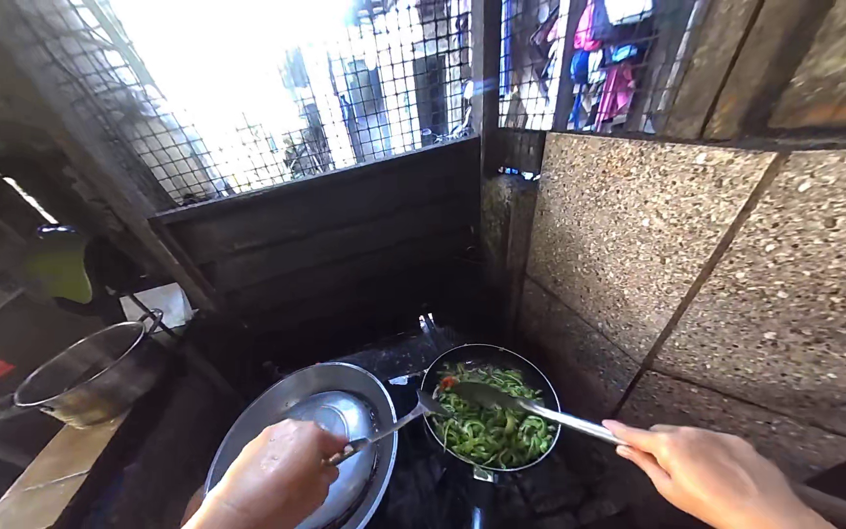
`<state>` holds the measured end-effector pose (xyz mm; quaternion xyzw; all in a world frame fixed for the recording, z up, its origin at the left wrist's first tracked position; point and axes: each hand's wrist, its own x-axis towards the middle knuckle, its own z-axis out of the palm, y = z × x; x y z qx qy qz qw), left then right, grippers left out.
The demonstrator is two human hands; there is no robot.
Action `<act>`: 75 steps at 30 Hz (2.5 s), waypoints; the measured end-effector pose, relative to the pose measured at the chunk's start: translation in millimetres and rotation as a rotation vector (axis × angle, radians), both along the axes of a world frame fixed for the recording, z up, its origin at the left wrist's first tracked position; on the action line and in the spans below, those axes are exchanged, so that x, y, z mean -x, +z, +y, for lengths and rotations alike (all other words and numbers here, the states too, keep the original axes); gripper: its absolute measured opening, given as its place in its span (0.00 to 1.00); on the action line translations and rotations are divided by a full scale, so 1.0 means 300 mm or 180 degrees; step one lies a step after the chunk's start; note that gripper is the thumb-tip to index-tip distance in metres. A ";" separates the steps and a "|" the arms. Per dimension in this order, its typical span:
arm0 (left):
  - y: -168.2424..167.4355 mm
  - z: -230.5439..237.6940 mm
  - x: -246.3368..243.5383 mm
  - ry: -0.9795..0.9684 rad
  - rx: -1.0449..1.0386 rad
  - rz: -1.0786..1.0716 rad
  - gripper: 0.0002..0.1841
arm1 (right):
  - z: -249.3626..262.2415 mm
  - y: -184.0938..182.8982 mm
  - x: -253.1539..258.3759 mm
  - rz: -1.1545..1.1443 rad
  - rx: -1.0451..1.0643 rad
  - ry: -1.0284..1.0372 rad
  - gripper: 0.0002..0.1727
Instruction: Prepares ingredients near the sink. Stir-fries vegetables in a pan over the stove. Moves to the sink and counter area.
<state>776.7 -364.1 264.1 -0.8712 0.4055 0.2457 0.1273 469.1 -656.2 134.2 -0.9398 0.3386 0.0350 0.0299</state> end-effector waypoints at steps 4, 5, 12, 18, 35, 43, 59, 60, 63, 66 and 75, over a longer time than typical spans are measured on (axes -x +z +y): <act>-0.012 -0.008 0.031 -0.0095 -0.0176 0.0190 0.17 | -0.056 0.045 -0.092 0.0286 0.0123 -0.0500 0.23; -0.012 -0.022 0.042 -0.0089 -0.0245 0.0177 0.17 | -0.071 0.031 -0.122 0.0424 0.0168 -0.0609 0.24; -0.024 -0.098 0.104 -0.0054 -0.0539 -0.0028 0.14 | -0.194 -0.008 -0.132 0.0875 -0.0955 -0.0708 0.22; -0.100 -0.152 0.102 -0.0172 -0.0538 -0.0199 0.13 | -0.269 -0.166 -0.139 0.0642 -0.2443 -0.0834 0.23; -0.138 -0.217 0.087 -0.0172 -0.0296 -0.0206 0.16 | -0.273 -0.029 -0.059 -0.0349 -0.2660 -0.1143 0.22; -0.141 -0.211 0.075 -0.0024 -0.0301 -0.0182 0.16 | -0.105 0.113 -0.113 0.0290 -0.0974 -0.0416 0.21; -0.050 -0.191 0.081 0.0099 -0.0405 0.0019 0.16 | 0.041 0.228 -0.243 0.0884 -0.0019 -0.0231 0.18; -0.041 -0.195 0.087 0.0091 -0.0417 0.0041 0.16 | 0.042 0.253 -0.224 0.0839 0.0098 -0.0235 0.18; -0.032 -0.199 0.098 0.0092 -0.0425 0.0038 0.16 | 0.027 0.302 -0.153 0.0823 0.0305 -0.0302 0.20; -0.039 -0.198 0.099 0.0054 -0.0429 0.0005 0.15 | 0.021 0.356 -0.086 0.0830 0.0283 -0.0531 0.20; -0.047 -0.205 0.103 -0.0069 -0.0512 0.0185 0.16 | 0.009 0.182 -0.163 0.0991 0.0158 -0.0654 0.19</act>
